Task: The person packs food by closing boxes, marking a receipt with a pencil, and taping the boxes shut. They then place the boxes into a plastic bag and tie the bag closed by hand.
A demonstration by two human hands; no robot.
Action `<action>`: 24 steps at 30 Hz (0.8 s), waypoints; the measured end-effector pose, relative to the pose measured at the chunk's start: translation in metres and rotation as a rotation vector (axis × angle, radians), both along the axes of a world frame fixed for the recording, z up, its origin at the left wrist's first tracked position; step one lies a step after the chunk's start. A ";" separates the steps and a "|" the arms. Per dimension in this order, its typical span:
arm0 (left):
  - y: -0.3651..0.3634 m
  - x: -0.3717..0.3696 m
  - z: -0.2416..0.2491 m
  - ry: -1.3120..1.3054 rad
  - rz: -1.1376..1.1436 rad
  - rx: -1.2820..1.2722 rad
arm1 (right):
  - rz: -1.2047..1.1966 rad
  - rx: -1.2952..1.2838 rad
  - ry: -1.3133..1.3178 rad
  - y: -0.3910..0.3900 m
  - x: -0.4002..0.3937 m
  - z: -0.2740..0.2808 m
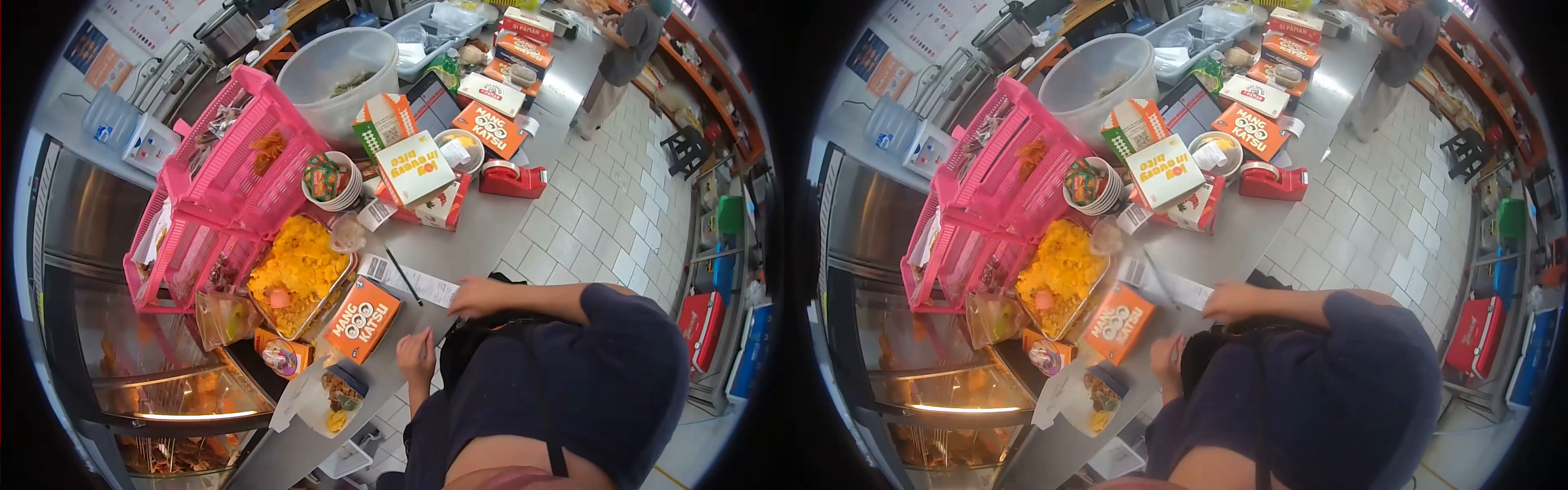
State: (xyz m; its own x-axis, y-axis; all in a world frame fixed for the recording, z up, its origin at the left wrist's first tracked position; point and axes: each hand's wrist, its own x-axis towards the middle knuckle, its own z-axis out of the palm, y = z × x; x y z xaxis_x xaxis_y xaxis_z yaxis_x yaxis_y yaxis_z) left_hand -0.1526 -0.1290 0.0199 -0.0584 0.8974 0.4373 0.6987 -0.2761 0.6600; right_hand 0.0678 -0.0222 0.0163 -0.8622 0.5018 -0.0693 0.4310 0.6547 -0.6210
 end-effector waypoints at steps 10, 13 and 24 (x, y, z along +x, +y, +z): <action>0.095 0.117 -0.100 -0.221 -0.726 -0.745 | -0.410 -0.102 -0.514 0.055 0.176 0.021; 0.123 0.188 -0.032 -0.107 -0.855 -0.967 | -0.338 -0.473 -0.049 0.072 0.186 -0.016; 0.163 0.259 0.061 0.082 -0.662 -0.968 | -0.003 -0.404 0.224 0.130 0.211 0.220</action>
